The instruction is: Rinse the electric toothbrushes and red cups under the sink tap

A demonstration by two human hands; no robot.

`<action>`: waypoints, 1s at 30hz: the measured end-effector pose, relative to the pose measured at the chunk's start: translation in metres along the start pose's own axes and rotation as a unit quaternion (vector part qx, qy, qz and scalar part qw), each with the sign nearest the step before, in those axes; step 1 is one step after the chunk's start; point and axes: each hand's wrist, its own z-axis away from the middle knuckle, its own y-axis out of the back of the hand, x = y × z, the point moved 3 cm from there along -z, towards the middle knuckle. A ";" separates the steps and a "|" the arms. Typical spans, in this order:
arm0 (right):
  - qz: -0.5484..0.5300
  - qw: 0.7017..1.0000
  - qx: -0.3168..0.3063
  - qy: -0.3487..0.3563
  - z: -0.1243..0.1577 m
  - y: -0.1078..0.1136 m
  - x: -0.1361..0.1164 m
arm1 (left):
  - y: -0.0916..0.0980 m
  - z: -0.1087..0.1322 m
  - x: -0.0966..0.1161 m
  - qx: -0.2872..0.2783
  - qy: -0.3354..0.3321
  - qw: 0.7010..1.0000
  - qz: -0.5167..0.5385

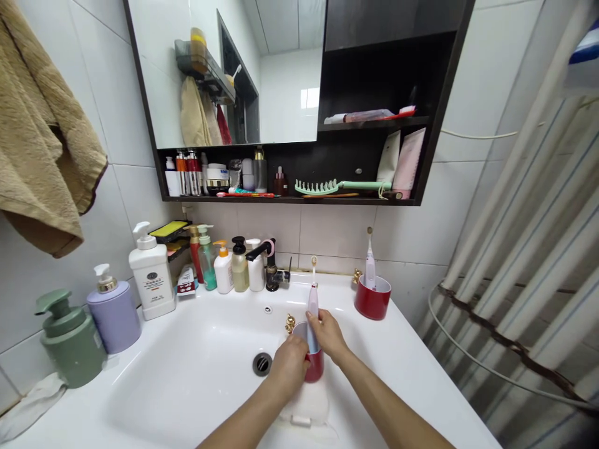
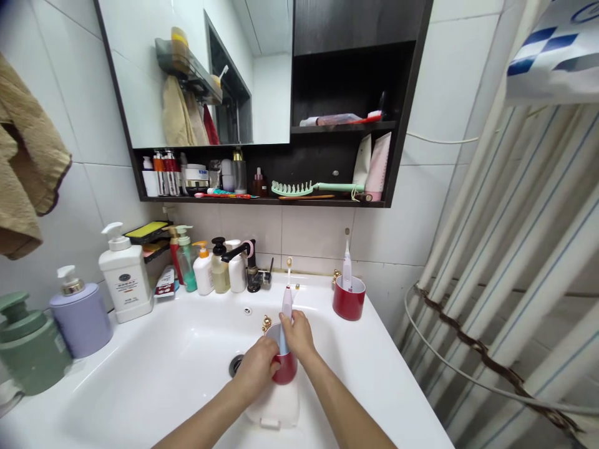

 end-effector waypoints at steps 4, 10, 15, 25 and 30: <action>0.053 0.999 0.000 0.010 -0.007 0.007 0.001 | 0.001 -0.016 0.013 0.003 -0.033 0.999 -0.032; 0.102 0.995 0.017 0.005 -0.046 0.039 -0.007 | 0.005 -0.062 0.039 0.037 -0.100 0.994 -0.004; 0.127 0.988 0.080 -0.029 -0.068 0.064 -0.004 | -0.001 -0.104 0.054 0.055 -0.106 0.992 0.040; 0.135 0.984 0.105 -0.049 -0.064 0.070 0.014 | -0.017 -0.153 0.050 0.022 -0.129 0.987 0.091; 0.127 0.987 0.098 -0.020 -0.061 0.065 0.017 | -0.004 -0.167 0.048 -0.023 -0.149 0.981 0.124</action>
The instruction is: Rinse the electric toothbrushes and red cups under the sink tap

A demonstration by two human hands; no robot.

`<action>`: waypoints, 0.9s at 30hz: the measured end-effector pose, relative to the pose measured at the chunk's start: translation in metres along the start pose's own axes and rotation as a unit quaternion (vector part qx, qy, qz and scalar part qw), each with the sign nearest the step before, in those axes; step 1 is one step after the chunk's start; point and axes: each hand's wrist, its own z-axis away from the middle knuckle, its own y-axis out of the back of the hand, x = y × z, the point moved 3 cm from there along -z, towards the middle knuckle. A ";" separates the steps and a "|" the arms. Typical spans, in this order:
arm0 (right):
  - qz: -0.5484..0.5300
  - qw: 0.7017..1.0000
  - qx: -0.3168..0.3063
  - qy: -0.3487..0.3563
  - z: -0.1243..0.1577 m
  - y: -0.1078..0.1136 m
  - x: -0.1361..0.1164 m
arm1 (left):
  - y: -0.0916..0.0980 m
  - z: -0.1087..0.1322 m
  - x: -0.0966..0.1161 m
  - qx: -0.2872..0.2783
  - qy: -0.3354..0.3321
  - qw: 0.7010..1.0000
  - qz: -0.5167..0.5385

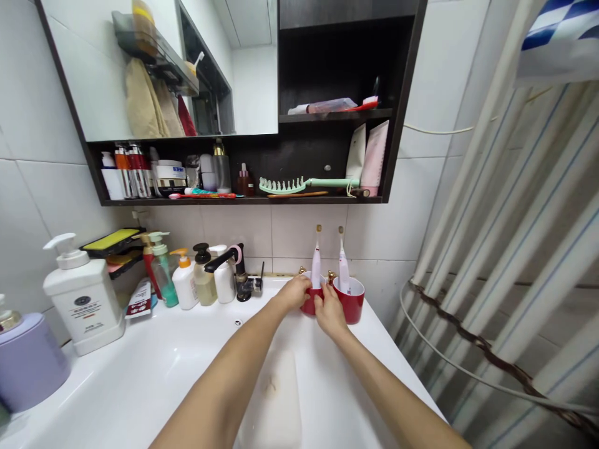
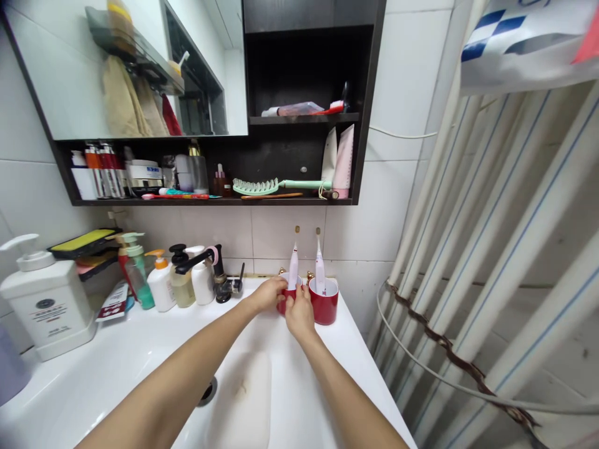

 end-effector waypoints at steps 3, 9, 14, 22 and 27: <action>-0.011 1.000 0.003 0.010 0.004 0.000 0.001 | 0.004 0.000 0.001 0.007 0.005 1.000 0.025; -0.054 0.998 0.014 0.025 0.010 0.020 -0.011 | 0.013 0.021 0.017 0.127 0.045 0.988 0.070; -0.154 0.985 -0.001 0.082 0.035 0.056 -0.068 | 0.028 0.061 0.078 0.144 0.031 0.931 0.335; -0.488 0.864 -0.093 0.079 0.084 0.077 -0.122 | 0.043 0.109 0.137 0.066 -0.013 0.835 0.547; -0.504 0.857 -0.101 0.016 0.091 0.066 -0.114 | 0.039 0.118 0.117 0.065 0.092 0.816 0.567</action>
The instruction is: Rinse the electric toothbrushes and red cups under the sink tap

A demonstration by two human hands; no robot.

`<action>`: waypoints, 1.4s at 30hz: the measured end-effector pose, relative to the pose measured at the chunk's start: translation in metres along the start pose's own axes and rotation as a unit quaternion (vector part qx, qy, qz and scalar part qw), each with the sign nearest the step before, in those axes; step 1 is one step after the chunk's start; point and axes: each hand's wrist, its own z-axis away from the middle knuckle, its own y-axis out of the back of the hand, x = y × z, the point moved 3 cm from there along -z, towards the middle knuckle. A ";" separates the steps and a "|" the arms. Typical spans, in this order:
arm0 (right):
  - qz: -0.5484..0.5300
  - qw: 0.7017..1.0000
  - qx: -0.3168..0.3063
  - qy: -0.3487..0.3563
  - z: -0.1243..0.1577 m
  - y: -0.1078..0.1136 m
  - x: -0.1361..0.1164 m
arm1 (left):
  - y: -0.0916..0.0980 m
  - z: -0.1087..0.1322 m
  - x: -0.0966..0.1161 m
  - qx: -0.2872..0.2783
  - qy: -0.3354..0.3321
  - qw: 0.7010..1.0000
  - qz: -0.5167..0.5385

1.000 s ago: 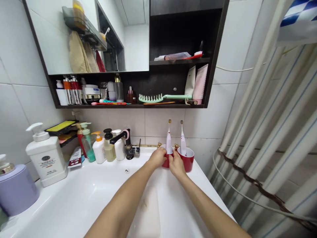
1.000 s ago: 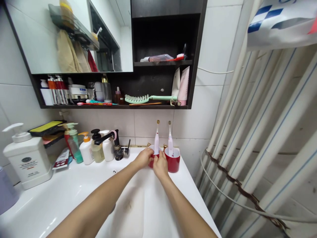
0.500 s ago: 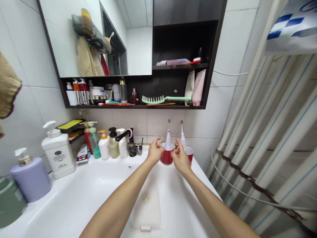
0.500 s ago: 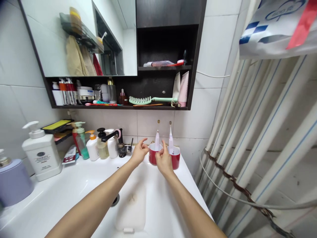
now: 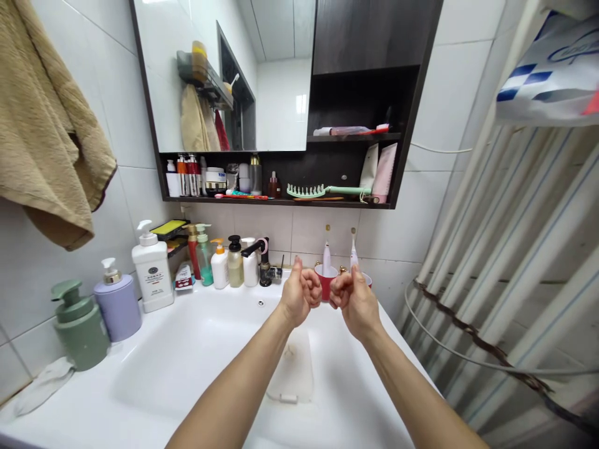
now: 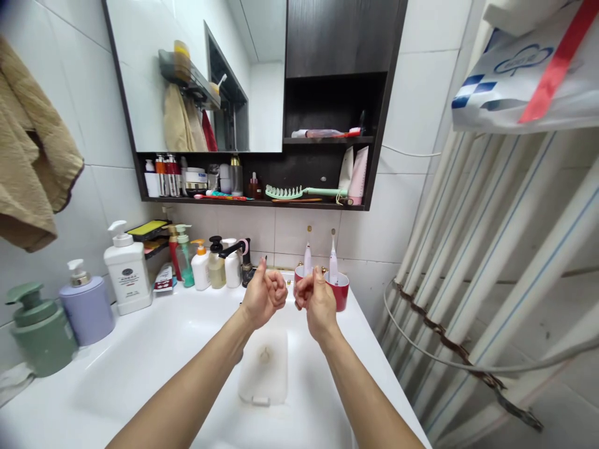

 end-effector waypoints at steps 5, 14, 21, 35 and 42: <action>0.238 0.971 0.026 -0.015 0.002 -0.006 0.013 | 0.003 -0.002 -0.008 0.001 0.067 0.997 -0.046; 0.499 0.840 0.213 -0.004 -0.059 0.087 0.035 | 0.048 0.004 -0.052 0.134 0.132 0.977 -0.102; 0.621 0.765 0.163 -0.044 -0.058 0.134 0.052 | 0.119 0.020 -0.073 0.244 0.140 0.816 -0.505; 0.641 0.766 0.019 0.028 0.021 0.095 0.025 | 0.140 0.048 -0.119 0.187 0.241 0.714 -0.631; 0.588 0.808 -0.048 0.011 0.045 0.054 0.074 | 0.096 0.016 -0.077 0.193 0.071 0.762 -0.614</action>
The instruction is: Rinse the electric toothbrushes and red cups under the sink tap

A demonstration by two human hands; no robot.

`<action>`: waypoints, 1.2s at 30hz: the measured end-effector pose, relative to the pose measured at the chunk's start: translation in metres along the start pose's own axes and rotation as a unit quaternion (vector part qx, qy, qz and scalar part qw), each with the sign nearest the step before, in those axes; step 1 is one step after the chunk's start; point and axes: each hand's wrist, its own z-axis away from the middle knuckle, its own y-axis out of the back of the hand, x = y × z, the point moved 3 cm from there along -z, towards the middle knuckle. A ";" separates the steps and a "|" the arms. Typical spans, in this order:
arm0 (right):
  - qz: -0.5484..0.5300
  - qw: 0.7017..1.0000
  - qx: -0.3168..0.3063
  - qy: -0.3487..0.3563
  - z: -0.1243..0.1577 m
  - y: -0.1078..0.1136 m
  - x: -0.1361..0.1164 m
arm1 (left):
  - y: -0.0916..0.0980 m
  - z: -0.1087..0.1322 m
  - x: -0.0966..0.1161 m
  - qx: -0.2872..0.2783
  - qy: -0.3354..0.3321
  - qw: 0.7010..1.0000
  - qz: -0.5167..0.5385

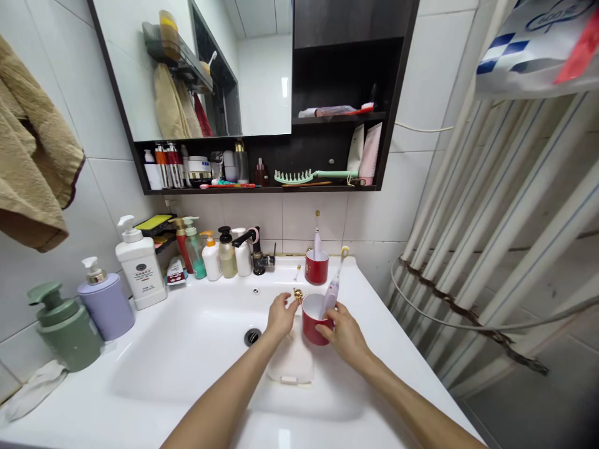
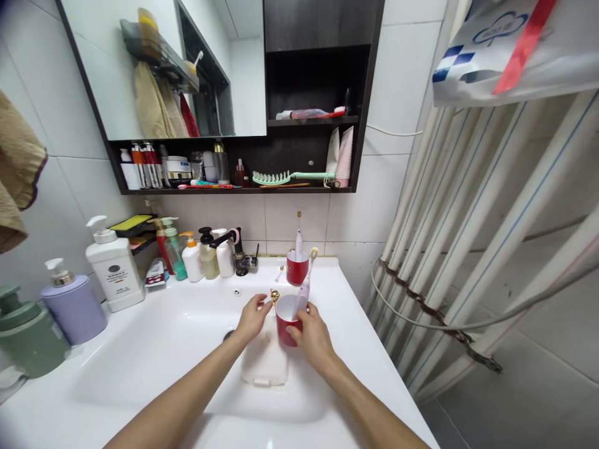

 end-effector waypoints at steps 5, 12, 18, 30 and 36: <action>-0.030 0.999 -0.027 -0.006 0.004 -0.030 -0.002 | -0.008 -0.006 0.045 -0.042 -0.164 0.981 0.092; -0.046 0.998 -0.037 -0.021 0.002 -0.045 0.000 | -0.017 -0.017 0.032 -0.015 -0.144 0.982 0.119; -0.054 0.997 -0.037 -0.035 0.001 -0.042 0.003 | 0.035 -0.022 0.032 0.153 -0.117 0.936 0.296; -0.477 0.839 -0.223 -0.138 0.010 -0.048 -0.046 | 0.029 0.003 0.016 -0.023 0.000 0.825 0.565; -0.515 0.789 -0.269 -0.199 0.020 -0.059 -0.049 | 0.027 -0.008 -0.001 -0.033 0.067 0.770 0.634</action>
